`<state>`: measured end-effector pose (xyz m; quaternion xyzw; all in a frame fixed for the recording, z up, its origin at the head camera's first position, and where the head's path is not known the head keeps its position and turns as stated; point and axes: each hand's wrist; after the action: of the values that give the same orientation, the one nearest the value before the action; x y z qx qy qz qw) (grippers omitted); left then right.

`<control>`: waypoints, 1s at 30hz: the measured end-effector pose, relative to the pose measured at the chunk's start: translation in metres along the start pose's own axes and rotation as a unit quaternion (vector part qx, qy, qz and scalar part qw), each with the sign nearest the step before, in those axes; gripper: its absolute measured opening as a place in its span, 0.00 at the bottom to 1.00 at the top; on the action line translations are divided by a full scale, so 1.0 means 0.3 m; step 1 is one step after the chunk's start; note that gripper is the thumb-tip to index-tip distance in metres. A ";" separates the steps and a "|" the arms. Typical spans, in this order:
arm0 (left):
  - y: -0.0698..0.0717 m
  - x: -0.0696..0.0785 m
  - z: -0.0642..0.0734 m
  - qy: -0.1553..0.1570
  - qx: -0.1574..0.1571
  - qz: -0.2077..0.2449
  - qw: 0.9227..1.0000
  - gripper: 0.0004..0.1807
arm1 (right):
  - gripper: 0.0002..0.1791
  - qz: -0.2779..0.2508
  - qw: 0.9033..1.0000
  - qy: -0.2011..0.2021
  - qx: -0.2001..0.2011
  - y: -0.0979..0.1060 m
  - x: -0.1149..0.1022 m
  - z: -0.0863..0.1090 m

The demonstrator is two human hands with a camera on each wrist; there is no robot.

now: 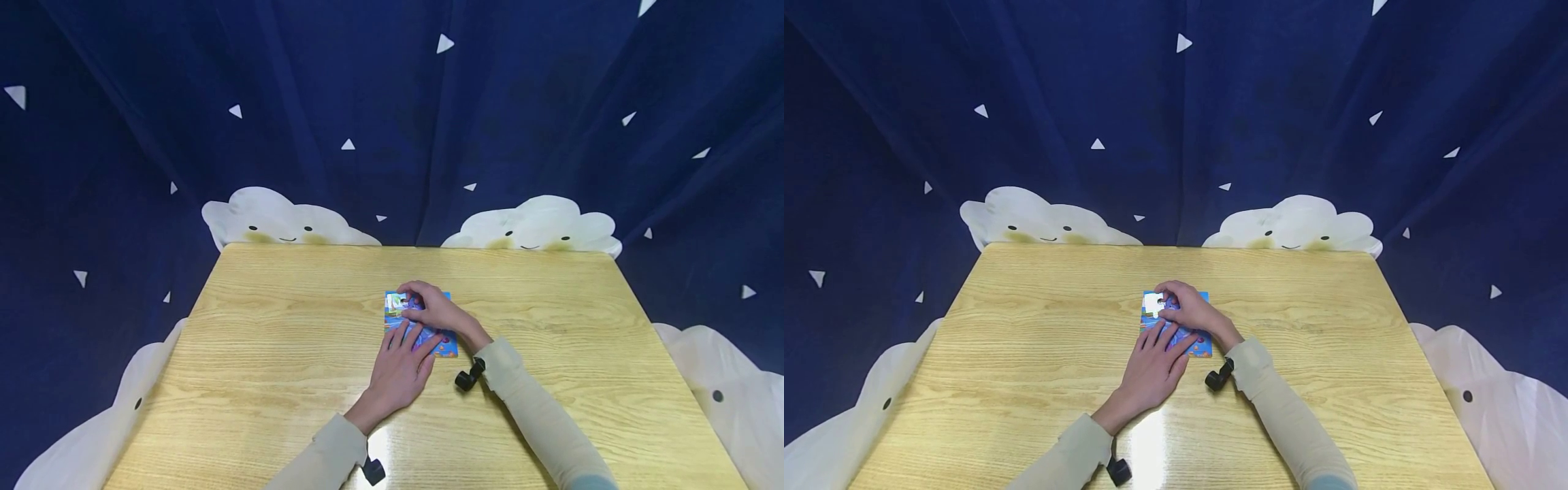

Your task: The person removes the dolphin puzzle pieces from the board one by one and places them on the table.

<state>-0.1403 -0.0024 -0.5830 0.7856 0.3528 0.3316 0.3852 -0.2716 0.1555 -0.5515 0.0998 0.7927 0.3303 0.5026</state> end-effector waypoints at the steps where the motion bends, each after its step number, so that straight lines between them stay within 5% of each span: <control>1: 0.003 0.001 -0.001 0.003 -0.007 0.000 1.000 0.25 | 0.25 -0.001 1.000 -0.001 0.003 -0.002 0.002 0.001; 14: -0.003 -0.003 0.002 -0.001 -0.001 0.000 1.000 0.25 | 0.25 0.006 0.999 -0.025 0.030 -0.012 -0.002 0.003; 24: -0.002 -0.002 0.001 -0.010 0.008 -0.002 1.000 0.25 | 0.23 0.127 0.990 0.063 0.014 -0.012 -0.010 0.012; 30: -0.005 -0.005 0.003 -0.016 0.016 -0.013 1.000 0.25 | 0.22 0.130 0.988 0.082 0.024 -0.011 -0.008 0.020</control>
<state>-0.1409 -0.0031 -0.5851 0.7924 0.3621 0.3080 0.3823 -0.2646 0.1545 -0.5534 0.1869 0.8191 0.3806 0.3864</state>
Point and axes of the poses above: each hand's wrist, its own z-axis away from the middle knuckle, its own y-axis out of the back of the hand, x = y × z, and after that the axes turned 15 degrees about x, right-handed
